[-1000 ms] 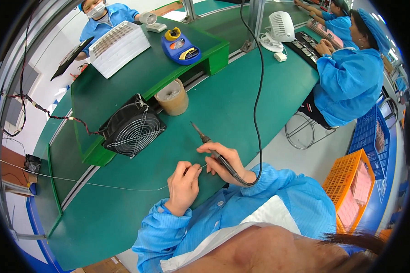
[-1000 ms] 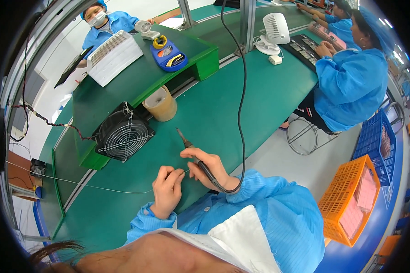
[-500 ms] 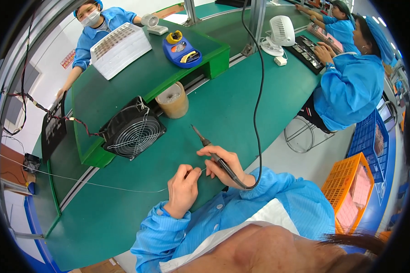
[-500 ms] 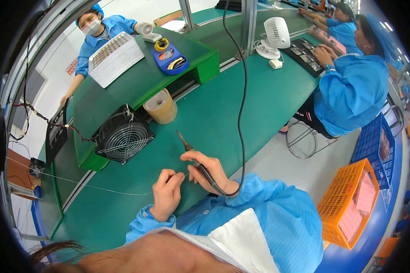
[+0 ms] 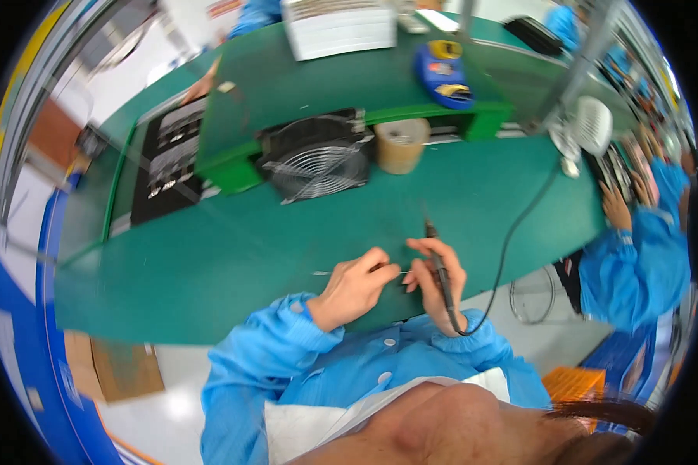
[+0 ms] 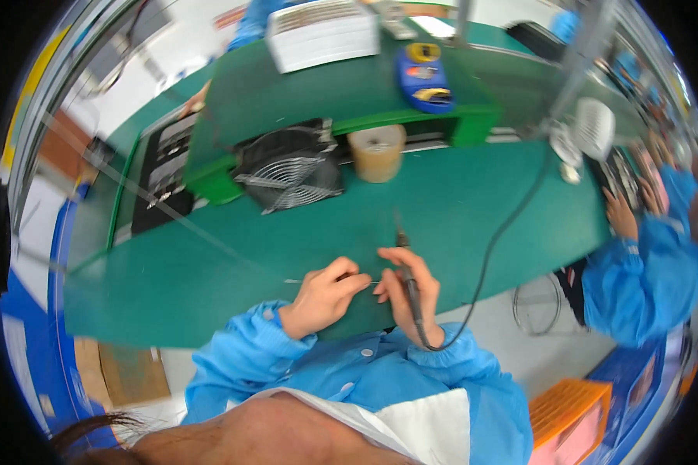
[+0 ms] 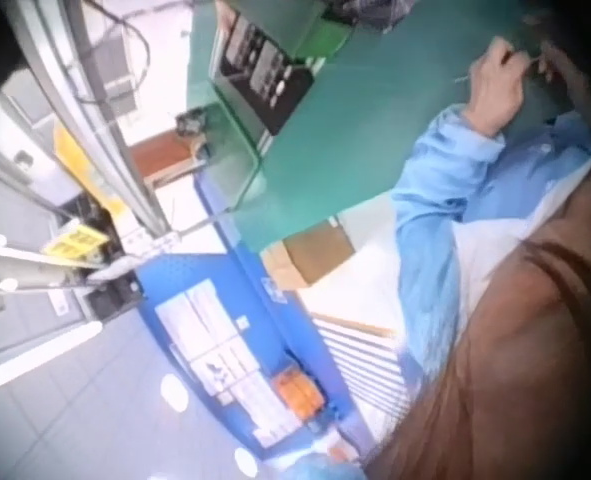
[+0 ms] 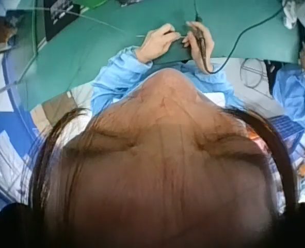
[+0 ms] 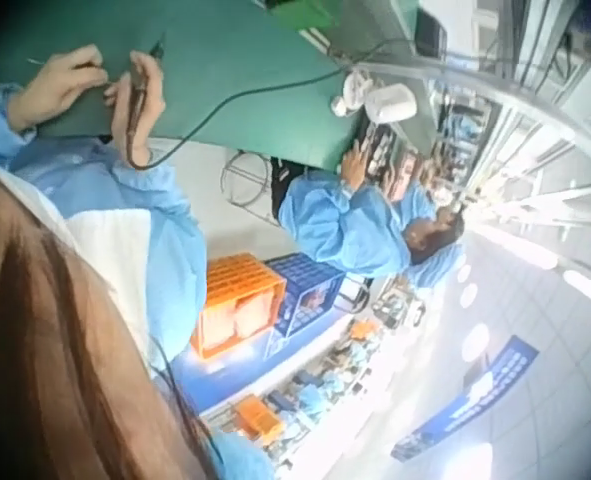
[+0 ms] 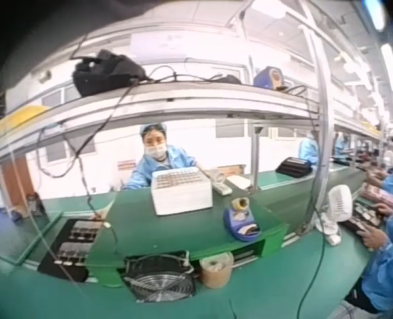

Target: The person solders electrical components onto circuit boards at a workstation using a soldering iron and solder wire, with a fume extractor in operation.

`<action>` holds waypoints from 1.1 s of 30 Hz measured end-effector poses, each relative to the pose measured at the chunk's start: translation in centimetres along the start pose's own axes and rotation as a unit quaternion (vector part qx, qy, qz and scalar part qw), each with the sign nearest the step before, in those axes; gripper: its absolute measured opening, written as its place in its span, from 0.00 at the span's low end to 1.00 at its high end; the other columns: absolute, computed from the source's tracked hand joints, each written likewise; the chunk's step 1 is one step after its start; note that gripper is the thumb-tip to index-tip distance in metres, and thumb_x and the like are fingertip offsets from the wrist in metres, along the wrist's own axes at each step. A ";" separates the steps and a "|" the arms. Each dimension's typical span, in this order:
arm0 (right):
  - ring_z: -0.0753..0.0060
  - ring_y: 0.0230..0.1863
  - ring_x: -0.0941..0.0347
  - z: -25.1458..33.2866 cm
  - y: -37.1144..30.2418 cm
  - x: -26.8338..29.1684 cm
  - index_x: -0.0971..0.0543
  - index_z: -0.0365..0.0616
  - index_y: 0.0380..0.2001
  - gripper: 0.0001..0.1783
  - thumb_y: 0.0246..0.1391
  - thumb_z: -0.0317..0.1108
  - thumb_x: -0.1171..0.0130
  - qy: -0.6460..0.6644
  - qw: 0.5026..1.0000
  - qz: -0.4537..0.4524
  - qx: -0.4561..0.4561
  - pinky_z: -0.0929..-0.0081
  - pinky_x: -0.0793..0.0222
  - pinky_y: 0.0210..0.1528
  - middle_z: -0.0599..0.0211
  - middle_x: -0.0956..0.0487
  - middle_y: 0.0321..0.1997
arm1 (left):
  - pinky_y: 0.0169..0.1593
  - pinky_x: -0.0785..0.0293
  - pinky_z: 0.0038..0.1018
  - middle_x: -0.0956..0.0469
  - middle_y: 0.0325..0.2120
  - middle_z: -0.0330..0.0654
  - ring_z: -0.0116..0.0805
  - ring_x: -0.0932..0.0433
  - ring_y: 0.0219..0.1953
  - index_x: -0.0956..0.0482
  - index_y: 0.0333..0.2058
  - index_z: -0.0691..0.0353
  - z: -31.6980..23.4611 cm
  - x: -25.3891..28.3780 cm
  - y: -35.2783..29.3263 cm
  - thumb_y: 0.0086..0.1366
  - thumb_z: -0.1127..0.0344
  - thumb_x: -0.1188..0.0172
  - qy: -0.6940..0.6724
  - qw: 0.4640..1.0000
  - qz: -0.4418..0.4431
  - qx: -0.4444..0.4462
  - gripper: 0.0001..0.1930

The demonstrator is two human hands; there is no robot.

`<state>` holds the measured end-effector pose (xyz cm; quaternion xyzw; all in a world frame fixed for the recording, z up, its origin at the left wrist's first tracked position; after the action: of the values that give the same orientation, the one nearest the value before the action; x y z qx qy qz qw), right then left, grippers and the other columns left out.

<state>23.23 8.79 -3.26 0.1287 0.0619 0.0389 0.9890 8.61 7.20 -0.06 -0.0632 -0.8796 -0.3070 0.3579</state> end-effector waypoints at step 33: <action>0.80 0.27 0.25 0.1 -0.7 1.2 0.30 0.35 0.51 0.17 0.58 0.20 0.48 -0.202 0.978 -0.003 0.058 0.86 0.31 0.25 0.50 0.22 0.50 | 0.60 0.33 0.40 0.27 0.54 0.46 0.49 0.31 0.59 0.28 0.57 0.46 31.9 28.8 -8.9 0.56 0.74 0.40 0.361 0.761 -0.033 0.538 0.28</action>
<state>24.51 8.17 -3.46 0.1910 -0.1363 0.0056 0.9721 -34.35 15.57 -2.89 0.2844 -0.7074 0.2043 0.6140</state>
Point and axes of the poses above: each hand's wrist, its own y-axis towards the middle knuckle, its own x-axis out of the back of the hand, z = x × y, the point moved 8 cm from there along y, towards the middle knuckle
